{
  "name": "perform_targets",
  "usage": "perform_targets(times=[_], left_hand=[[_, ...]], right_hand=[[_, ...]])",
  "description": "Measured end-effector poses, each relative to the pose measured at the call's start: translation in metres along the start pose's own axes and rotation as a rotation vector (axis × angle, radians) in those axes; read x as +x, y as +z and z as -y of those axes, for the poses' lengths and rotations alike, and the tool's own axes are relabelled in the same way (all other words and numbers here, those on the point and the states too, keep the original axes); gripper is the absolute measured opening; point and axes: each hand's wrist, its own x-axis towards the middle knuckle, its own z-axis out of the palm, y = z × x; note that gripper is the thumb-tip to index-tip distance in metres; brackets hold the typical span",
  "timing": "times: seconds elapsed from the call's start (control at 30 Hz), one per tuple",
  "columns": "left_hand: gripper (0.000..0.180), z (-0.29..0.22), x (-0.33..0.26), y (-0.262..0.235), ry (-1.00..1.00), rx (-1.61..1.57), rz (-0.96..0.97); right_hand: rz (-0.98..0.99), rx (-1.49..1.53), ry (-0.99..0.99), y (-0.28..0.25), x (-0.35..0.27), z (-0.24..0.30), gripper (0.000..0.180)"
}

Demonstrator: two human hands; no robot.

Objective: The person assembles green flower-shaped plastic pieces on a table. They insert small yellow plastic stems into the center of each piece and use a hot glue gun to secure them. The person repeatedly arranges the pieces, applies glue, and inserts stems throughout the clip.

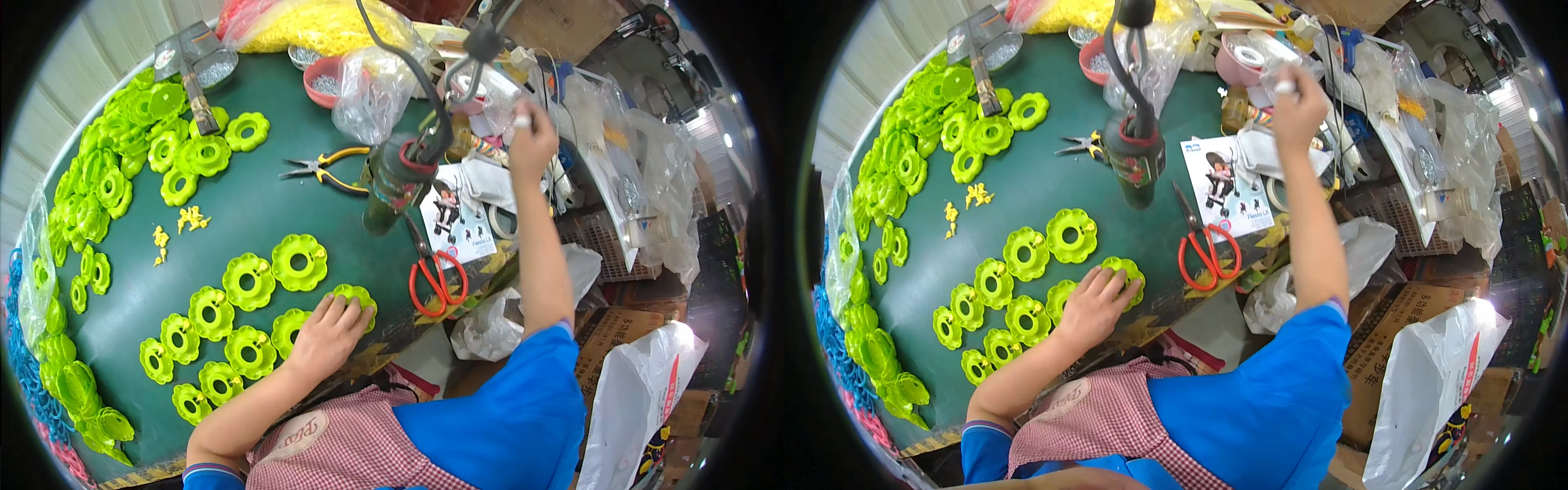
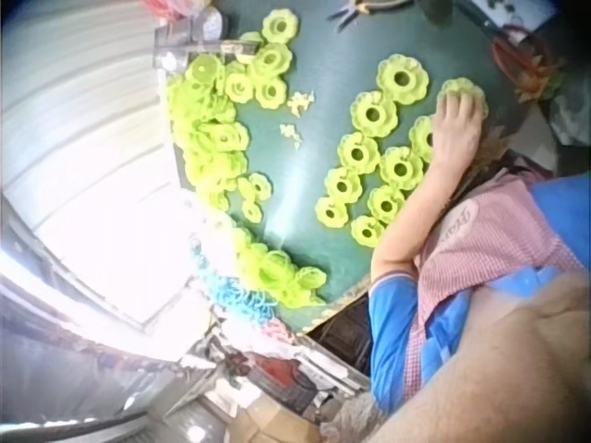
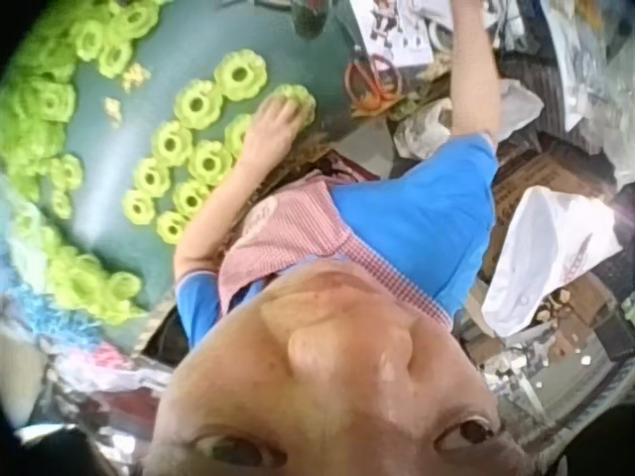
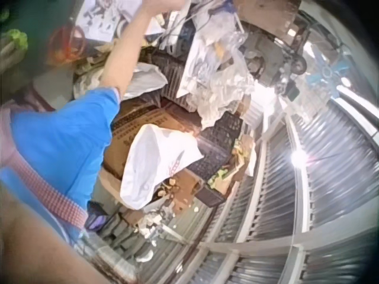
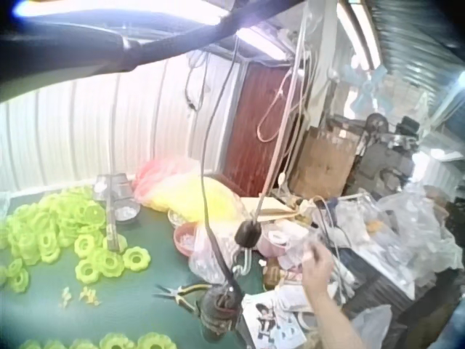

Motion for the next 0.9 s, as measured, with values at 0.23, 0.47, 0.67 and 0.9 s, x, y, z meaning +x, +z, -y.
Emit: perform_targets(times=[0.23,0.47,0.67,0.9], left_hand=[[0.048,-0.001,0.004,0.005,-0.009,0.02,-0.033],[0.05,0.0,0.003,0.004,-0.034,-0.005,-0.03],[0.05,-0.001,0.005,0.007,-0.033,-0.002,-0.032],[0.048,-0.002,0.012,-0.007,-0.003,0.037,-0.065]], right_hand=[[0.286,-0.761,0.111,0.034,0.128,-0.143,0.035],[0.497,-0.819,0.322,0.049,0.123,-0.144,0.055],[0.382,-0.404,0.568,0.029,0.127,-0.209,0.064],[-0.254,0.315,0.583,0.016,0.075,-0.138,0.035]])
